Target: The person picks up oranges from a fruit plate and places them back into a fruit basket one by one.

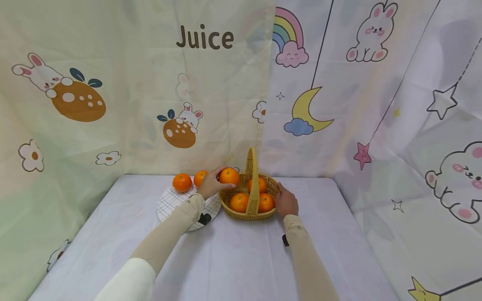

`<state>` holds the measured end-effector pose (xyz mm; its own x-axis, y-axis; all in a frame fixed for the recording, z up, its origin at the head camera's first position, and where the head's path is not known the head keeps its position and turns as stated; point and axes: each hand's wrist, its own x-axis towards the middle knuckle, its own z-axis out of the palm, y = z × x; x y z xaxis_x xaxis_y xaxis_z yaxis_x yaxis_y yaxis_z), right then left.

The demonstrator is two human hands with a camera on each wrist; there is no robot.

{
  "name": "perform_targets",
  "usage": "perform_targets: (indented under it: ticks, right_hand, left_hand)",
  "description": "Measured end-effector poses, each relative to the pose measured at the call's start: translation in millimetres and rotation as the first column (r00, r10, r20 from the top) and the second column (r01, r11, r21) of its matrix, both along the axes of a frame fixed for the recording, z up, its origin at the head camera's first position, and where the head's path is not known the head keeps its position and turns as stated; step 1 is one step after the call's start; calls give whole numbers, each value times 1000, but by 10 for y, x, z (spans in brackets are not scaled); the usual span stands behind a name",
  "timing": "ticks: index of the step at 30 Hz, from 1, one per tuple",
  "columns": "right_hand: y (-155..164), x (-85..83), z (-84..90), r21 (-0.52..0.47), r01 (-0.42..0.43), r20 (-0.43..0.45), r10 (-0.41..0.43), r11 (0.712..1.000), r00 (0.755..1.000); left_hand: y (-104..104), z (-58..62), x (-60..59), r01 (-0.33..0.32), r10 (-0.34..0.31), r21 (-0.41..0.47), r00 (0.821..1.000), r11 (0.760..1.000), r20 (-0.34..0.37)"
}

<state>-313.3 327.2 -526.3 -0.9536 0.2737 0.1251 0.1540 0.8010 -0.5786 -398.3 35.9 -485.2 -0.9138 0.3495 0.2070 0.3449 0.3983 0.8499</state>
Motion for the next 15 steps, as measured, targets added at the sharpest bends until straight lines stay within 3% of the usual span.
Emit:
perform_targets:
  ticks: [7, 15]
  right_hand:
    - [0, 10, 24, -5, 0, -12, 0, 1000, 1000]
    - [12, 15, 8, -19, 5, 10, -5, 1000, 1000]
  left_hand:
    - [46, 34, -3, -11, 11, -6, 1000, 1000, 8]
    - [95, -27, 7, 12, -12, -27, 1000, 1000, -8]
